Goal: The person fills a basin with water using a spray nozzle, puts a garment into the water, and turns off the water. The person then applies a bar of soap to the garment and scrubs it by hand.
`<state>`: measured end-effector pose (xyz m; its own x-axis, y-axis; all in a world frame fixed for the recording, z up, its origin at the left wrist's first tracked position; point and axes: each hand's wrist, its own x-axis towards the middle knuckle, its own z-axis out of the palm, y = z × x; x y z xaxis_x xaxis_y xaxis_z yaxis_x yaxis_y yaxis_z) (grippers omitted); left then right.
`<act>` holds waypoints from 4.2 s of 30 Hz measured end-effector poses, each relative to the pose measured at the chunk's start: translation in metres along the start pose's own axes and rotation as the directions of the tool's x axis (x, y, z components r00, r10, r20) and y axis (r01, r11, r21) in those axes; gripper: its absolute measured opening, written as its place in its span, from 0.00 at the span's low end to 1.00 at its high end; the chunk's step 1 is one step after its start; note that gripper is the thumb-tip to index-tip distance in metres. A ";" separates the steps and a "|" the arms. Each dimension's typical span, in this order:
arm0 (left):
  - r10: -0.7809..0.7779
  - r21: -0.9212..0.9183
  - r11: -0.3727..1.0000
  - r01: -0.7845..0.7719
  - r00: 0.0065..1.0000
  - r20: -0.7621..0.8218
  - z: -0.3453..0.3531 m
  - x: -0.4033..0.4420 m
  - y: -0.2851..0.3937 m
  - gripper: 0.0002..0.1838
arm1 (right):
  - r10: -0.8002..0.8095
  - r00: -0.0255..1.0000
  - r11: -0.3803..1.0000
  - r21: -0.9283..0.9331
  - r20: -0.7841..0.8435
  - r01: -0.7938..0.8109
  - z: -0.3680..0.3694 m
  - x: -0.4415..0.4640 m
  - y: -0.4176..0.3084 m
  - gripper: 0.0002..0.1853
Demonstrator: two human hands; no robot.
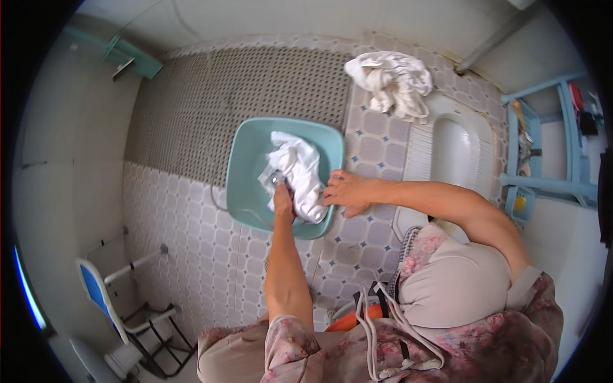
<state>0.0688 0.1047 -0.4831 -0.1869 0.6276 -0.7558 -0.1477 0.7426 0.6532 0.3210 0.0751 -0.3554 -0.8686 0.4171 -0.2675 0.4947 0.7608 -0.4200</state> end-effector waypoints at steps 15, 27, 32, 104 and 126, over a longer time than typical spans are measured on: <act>-0.001 0.068 0.998 0.003 1.000 -0.019 -0.004 -0.003 0.003 0.22 | 0.009 0.999 1.000 0.022 0.033 -0.010 -0.001 0.003 0.000 0.33; -0.011 0.074 0.997 0.012 1.000 -0.010 -0.001 -0.013 0.009 0.23 | -0.004 1.000 1.000 0.029 0.007 0.004 0.000 0.001 0.000 0.34; 0.023 0.103 0.994 -0.021 1.000 -0.018 -0.004 -0.002 0.001 0.25 | -0.002 1.000 1.000 0.014 0.016 0.002 0.002 0.003 0.001 0.35; 0.010 0.026 1.000 -0.010 1.000 0.029 -0.013 0.020 -0.015 0.22 | -0.025 0.999 0.999 -0.030 -0.041 0.024 0.013 0.002 0.005 0.36; 0.023 -0.009 1.000 -0.023 0.999 0.042 -0.012 0.016 -0.013 0.21 | -0.001 1.000 1.000 -0.015 0.010 0.002 0.008 0.003 0.003 0.36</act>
<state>0.0564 0.1027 -0.5033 -0.1491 0.6539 -0.7417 -0.1517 0.7261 0.6706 0.3200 0.0745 -0.3645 -0.8689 0.4110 -0.2757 0.4929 0.7689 -0.4072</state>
